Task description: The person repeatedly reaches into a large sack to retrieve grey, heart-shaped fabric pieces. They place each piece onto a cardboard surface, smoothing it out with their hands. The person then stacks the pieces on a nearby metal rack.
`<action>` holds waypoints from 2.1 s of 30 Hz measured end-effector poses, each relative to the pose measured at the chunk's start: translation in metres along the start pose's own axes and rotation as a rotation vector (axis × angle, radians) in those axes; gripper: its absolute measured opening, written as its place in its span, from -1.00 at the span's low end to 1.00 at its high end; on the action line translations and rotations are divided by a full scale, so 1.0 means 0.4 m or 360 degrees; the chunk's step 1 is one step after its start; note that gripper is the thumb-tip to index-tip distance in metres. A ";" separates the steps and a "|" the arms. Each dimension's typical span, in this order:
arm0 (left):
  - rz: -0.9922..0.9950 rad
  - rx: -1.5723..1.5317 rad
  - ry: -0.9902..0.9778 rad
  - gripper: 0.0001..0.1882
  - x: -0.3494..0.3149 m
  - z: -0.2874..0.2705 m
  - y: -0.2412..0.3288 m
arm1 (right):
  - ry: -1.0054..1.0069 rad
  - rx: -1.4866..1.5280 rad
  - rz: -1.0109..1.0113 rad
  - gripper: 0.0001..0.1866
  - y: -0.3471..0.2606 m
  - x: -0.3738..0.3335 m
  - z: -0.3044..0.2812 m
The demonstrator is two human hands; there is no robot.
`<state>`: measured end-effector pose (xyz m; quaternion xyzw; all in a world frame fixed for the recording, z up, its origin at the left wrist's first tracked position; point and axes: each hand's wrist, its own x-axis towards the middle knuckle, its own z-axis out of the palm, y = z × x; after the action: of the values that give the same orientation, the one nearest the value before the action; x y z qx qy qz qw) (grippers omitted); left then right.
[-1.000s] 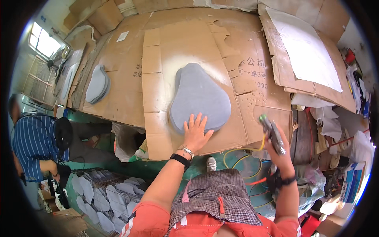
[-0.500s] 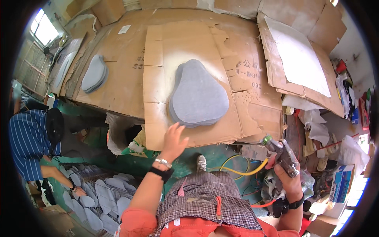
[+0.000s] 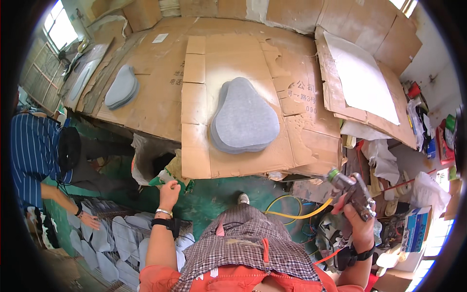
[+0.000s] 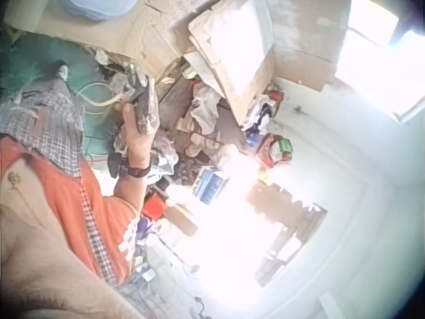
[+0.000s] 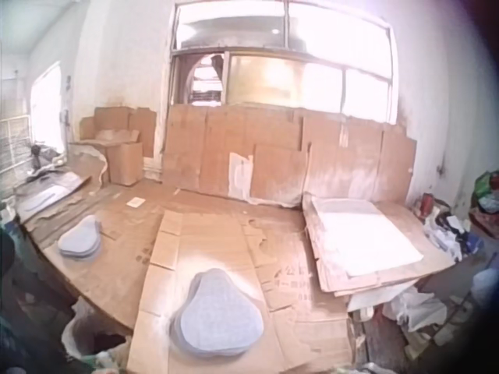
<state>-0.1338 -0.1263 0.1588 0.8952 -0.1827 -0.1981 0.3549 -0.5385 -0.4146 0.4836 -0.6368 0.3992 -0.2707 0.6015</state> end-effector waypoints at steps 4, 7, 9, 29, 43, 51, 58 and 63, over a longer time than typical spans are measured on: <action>-0.0076 -0.0043 -0.0114 -0.65 -0.041 0.025 -0.008 | 0.0116 -0.0119 0.0049 -0.19 -0.007 -0.045 -0.045; -0.0148 -0.0065 -0.0124 -0.66 -0.058 0.024 0.012 | -0.0072 -0.0091 0.0072 -0.21 -0.008 -0.078 -0.055; -0.0140 -0.0081 -0.0113 -0.66 -0.060 0.027 0.011 | -0.0217 0.0007 0.0105 -0.24 -0.009 -0.087 -0.046; 0.0112 -0.0233 -0.0014 -0.68 -0.015 -0.018 0.130 | 0.0074 -0.0152 0.0019 -0.28 0.004 -0.049 -0.026; 0.0511 -0.0145 0.0144 -0.76 0.219 0.242 0.376 | -0.0186 -0.0037 -0.0080 -0.29 -0.024 0.022 -0.017; 0.0273 0.0428 0.0031 -0.63 0.270 0.302 0.521 | -0.0248 -0.0001 -0.0140 -0.33 -0.009 0.115 -0.029; 0.0171 0.0766 0.0140 -0.70 0.280 0.327 0.563 | -0.0586 -0.0177 -0.0037 -0.34 0.023 0.089 -0.092; 0.0152 0.0692 0.0280 -0.88 0.291 0.349 0.548 | -0.0183 0.0084 -0.0019 -0.33 0.062 0.049 -0.126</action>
<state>-0.1426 -0.4086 0.1944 0.9548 -0.2314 -0.0583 0.1775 -0.5742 -0.4577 0.4629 -0.6377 0.3528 -0.2476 0.6383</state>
